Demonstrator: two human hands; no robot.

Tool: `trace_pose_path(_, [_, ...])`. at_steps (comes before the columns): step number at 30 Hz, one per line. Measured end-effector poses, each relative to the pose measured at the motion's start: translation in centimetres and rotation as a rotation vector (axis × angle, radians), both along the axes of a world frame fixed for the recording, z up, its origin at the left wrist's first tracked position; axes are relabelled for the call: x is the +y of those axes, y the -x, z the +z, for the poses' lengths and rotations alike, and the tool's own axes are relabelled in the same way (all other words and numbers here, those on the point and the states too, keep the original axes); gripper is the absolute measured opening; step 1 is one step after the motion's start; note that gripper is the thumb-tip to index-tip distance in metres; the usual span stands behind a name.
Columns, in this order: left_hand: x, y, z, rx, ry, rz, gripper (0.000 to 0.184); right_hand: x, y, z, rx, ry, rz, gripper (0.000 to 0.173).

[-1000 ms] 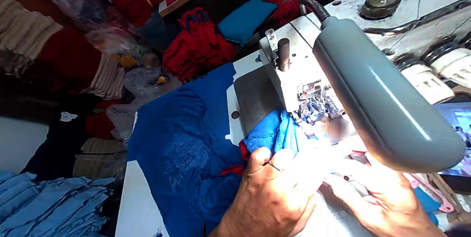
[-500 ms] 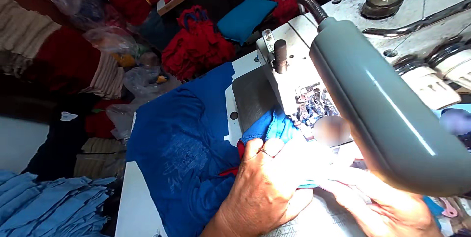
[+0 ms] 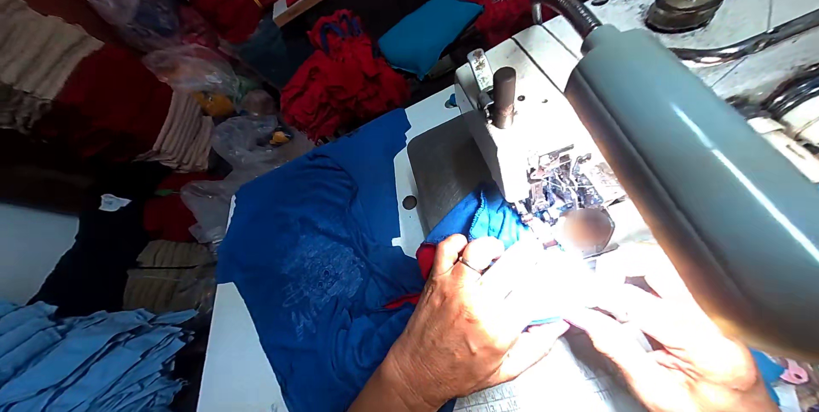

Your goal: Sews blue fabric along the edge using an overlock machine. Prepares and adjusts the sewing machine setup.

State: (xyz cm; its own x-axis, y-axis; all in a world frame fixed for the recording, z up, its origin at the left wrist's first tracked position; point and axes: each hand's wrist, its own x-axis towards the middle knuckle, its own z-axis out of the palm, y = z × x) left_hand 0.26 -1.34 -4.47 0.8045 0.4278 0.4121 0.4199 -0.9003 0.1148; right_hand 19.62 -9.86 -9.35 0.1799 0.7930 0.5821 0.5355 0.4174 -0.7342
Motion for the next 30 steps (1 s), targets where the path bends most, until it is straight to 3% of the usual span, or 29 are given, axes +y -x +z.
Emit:
trace_pose_path(3, [-0.4,0.3,0.1,-0.051,0.008,-0.016,0.03,-0.2,-0.4,0.1,-0.013,0.033,0.005,0.014])
trace_pose_path(14, [2.3,0.9,1.4,-0.089,0.093,-0.074,0.026,1.4,0.6,0.2,-0.067,-0.02,-0.075,0.019])
trace_pose_path(19, [2.8,1.6,4.7,-0.09,0.107,-0.045,0.021,0.2,2.0,0.8,-0.096,0.031,-0.08,0.019])
trace_pose_path(21, [4.4,1.9,4.2,-0.066,0.15,-0.052,0.026,-1.3,1.3,1.3,-0.133,0.133,-0.102,0.024])
trace_pose_path(24, [6.6,2.6,1.7,-0.06,0.171,-0.014,0.031,-3.3,-1.4,1.9,-0.383,0.3,-0.252,0.031])
trace_pose_path(26, [4.9,2.7,2.0,-0.121,0.065,0.168,0.014,-4.7,-3.2,2.2,-0.524,0.486,-0.271,0.034])
trace_pose_path(27, [3.5,2.2,3.1,-0.146,0.048,0.27,0.016,-5.2,-3.7,2.2,-0.565,0.58,-0.265,0.034])
trace_pose_path(30, [2.7,2.8,1.8,-0.331,-0.019,0.198,0.018,-6.1,-4.2,0.8,-0.592,0.701,-0.259,0.033])
